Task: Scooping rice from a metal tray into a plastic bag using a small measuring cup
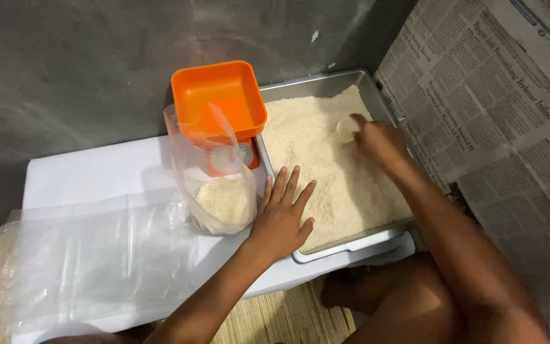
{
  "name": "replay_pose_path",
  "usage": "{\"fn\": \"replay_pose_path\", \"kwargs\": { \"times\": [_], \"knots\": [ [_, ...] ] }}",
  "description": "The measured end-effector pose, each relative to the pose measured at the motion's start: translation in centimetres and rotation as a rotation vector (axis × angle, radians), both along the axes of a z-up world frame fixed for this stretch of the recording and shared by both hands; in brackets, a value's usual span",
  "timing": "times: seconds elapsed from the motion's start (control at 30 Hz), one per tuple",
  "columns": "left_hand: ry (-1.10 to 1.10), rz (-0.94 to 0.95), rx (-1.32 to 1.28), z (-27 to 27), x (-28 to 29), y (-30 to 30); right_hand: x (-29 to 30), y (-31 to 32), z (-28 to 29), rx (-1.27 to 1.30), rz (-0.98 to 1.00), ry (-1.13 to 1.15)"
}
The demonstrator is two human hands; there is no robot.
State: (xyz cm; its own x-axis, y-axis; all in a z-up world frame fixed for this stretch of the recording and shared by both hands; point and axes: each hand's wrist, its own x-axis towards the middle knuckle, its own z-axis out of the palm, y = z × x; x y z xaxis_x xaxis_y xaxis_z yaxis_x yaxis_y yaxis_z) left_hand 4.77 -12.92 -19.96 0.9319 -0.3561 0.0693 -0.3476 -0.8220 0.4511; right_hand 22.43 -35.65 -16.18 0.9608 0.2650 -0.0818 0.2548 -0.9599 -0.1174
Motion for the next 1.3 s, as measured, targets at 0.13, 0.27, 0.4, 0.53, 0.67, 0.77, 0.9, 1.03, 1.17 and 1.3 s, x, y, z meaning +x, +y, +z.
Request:
{"fn": "replay_pose_path", "kwargs": {
  "times": [0.13,0.27,0.4,0.53,0.67,0.77,0.9,1.03,1.17,1.3],
  "knots": [
    [0.012,0.005,0.009,0.1,0.0,0.0,4.3,-4.3,-5.3,0.782,-0.237,0.365],
    [0.016,0.001,0.008,0.2,0.0,0.0,2.1,-3.3,-2.5,0.552,-0.143,0.193],
    [0.013,0.004,0.004,0.1,0.1,-0.1,-3.3,1.1,3.9,0.069,-0.008,0.149],
    [-0.018,0.011,-0.006,-0.3,0.1,-0.1,0.9,-2.3,-3.1,0.713,-0.058,0.444],
    [-0.020,0.012,-0.008,-0.3,0.1,-0.2,-0.7,-1.4,0.0,0.951,-0.274,0.626],
    [-0.030,0.012,-0.015,-0.3,0.2,-0.1,0.2,-2.2,-1.3,0.892,-0.196,0.515],
    [0.001,0.009,-0.005,-0.1,0.1,-0.1,1.2,-2.7,-2.1,0.803,-0.159,0.389],
    [0.031,-0.002,0.016,0.6,0.0,0.0,-0.3,-1.2,2.4,0.480,-0.043,0.248],
    [0.033,-0.032,0.037,1.9,-0.6,-0.8,-1.3,1.0,4.8,0.363,0.018,0.138],
    [-0.408,-0.144,-0.142,4.4,-2.2,-1.8,-1.6,2.7,5.7,0.305,0.131,-0.078]
  ]
}}
